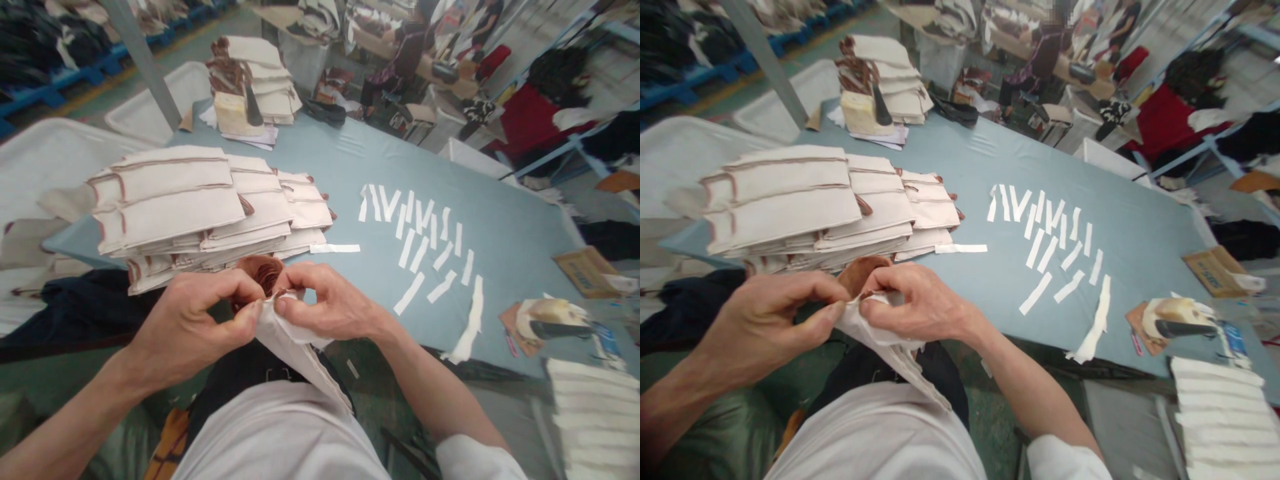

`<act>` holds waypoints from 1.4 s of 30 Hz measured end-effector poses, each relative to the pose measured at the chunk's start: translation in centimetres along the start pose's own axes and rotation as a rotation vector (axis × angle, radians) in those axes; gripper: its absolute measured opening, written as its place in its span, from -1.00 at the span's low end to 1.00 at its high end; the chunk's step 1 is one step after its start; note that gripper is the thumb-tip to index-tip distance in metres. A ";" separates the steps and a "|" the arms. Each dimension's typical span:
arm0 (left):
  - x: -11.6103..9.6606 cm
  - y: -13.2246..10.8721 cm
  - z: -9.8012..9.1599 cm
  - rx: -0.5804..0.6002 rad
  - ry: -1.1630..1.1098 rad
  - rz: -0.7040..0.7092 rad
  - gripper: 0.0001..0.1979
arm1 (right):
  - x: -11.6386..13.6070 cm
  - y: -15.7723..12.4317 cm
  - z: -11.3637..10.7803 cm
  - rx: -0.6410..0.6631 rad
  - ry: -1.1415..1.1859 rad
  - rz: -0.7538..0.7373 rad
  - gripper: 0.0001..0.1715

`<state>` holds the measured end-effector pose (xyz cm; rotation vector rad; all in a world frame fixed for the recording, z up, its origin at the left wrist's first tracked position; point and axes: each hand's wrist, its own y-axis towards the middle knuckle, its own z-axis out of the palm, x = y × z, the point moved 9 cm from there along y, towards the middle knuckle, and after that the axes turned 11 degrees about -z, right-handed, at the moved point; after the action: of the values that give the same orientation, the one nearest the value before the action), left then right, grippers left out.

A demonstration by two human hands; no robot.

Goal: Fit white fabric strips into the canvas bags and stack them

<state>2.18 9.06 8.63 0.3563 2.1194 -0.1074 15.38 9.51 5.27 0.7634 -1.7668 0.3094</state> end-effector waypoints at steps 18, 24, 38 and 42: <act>2.6 -0.4 2.6 0.052 -0.170 -0.110 -0.73 | 0.5 -1.3 0.0 0.004 -0.110 -0.128 -0.84; 3.9 -0.9 4.5 0.174 -0.248 -0.150 -0.63 | -0.2 -2.0 -0.6 0.036 -0.059 -0.060 -0.70; -0.7 -1.8 3.4 0.071 0.051 0.137 -0.85 | 0.4 -1.6 -0.7 0.159 -0.231 0.013 -0.87; -1.8 -2.7 3.4 0.074 0.099 0.309 -0.83 | 0.0 -1.7 0.1 0.199 0.143 0.090 -0.86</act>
<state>5.11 5.35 8.12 0.7409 2.1341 0.0121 16.44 8.16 4.93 0.7839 -1.6537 0.5930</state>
